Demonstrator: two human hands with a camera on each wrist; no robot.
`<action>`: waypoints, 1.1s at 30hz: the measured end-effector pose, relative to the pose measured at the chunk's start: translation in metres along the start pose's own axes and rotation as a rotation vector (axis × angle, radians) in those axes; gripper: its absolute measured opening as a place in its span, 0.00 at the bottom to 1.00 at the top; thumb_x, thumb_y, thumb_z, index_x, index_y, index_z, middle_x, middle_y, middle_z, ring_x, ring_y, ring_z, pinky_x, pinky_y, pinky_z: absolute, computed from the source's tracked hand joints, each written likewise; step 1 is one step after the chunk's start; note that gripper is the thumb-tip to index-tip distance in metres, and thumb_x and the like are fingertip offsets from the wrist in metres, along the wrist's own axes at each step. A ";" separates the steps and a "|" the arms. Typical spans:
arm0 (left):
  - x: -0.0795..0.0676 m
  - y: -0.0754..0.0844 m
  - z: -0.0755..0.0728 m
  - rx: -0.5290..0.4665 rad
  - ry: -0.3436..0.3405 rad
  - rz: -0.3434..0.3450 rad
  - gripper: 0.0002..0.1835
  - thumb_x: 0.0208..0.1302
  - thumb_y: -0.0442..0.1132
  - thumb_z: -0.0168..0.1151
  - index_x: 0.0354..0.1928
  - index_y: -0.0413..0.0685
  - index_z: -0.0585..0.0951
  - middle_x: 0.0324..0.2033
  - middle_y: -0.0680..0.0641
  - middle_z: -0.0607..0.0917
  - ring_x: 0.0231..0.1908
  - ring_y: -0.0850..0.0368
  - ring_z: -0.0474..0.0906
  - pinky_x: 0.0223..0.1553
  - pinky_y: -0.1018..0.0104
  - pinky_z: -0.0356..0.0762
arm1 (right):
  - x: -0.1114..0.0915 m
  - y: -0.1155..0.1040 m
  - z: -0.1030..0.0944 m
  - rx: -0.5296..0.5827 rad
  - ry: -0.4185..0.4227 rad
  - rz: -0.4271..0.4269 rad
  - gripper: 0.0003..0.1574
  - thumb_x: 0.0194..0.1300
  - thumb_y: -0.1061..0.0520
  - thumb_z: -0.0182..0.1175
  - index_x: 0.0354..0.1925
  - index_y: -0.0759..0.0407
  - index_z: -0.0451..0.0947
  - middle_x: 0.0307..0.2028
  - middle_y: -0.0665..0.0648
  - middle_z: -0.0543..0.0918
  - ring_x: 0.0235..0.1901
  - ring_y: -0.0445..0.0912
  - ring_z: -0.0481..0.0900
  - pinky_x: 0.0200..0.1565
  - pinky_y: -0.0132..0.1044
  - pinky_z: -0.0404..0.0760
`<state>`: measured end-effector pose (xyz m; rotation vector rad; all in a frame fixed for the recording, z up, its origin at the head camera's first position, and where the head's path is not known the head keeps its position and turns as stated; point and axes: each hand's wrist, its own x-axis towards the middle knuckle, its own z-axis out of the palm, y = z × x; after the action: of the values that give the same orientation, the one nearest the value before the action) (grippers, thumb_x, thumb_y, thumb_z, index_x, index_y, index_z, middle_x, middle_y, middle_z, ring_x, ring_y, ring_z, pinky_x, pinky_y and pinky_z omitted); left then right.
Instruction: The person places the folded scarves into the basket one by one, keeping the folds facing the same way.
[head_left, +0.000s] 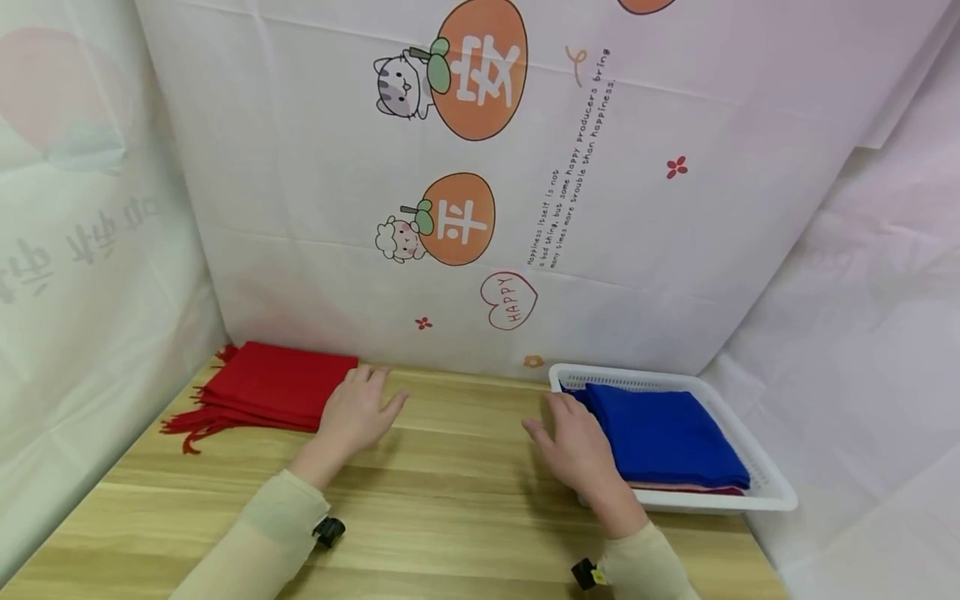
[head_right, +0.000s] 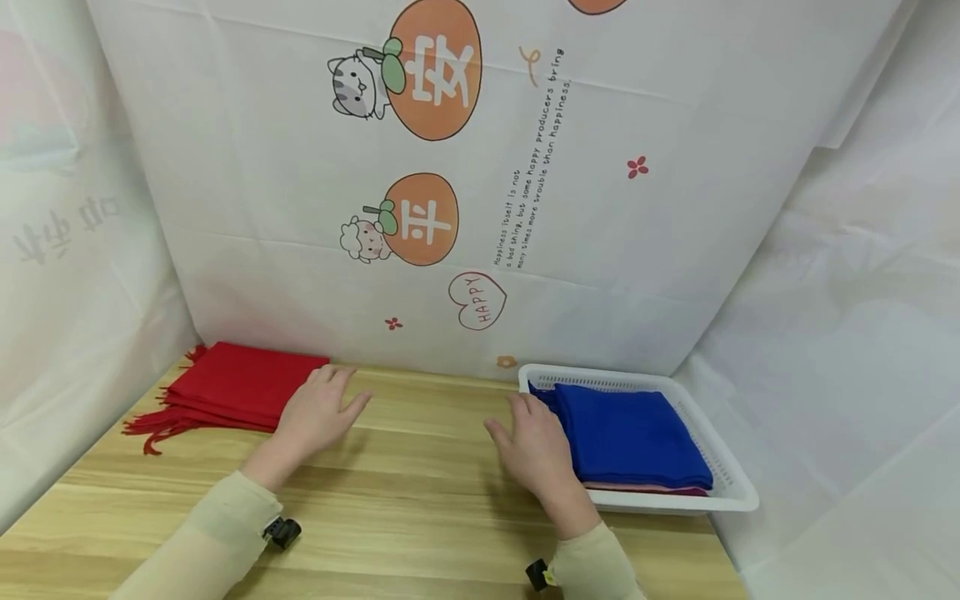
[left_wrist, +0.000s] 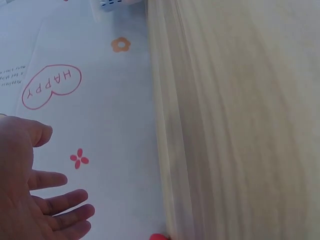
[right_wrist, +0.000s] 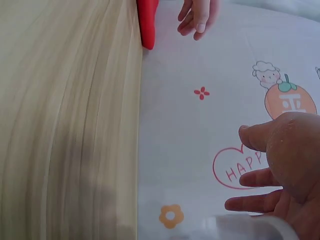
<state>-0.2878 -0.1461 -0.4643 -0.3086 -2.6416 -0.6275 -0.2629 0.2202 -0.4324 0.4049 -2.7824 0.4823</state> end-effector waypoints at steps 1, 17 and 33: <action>-0.001 -0.001 -0.001 0.003 -0.005 -0.005 0.34 0.81 0.55 0.64 0.73 0.32 0.78 0.65 0.30 0.81 0.63 0.32 0.78 0.61 0.37 0.82 | 0.001 -0.002 0.001 0.005 0.000 -0.002 0.42 0.83 0.41 0.65 0.76 0.70 0.73 0.73 0.72 0.77 0.72 0.70 0.76 0.70 0.67 0.75; -0.007 -0.022 -0.014 0.029 -0.017 -0.045 0.35 0.82 0.53 0.64 0.73 0.28 0.76 0.64 0.28 0.80 0.64 0.31 0.77 0.62 0.36 0.82 | 0.004 -0.034 0.015 0.027 -0.024 -0.024 0.43 0.81 0.39 0.67 0.77 0.67 0.73 0.72 0.69 0.79 0.68 0.67 0.80 0.68 0.64 0.79; -0.011 -0.040 -0.024 0.035 -0.027 -0.085 0.37 0.82 0.53 0.63 0.76 0.28 0.73 0.65 0.27 0.79 0.64 0.30 0.76 0.61 0.36 0.82 | 0.007 -0.064 0.039 0.122 -0.068 -0.050 0.41 0.80 0.40 0.68 0.75 0.66 0.75 0.70 0.69 0.81 0.68 0.66 0.81 0.67 0.63 0.80</action>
<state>-0.2820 -0.1938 -0.4650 -0.1964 -2.7007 -0.6067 -0.2584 0.1463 -0.4473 0.5262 -2.8087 0.6396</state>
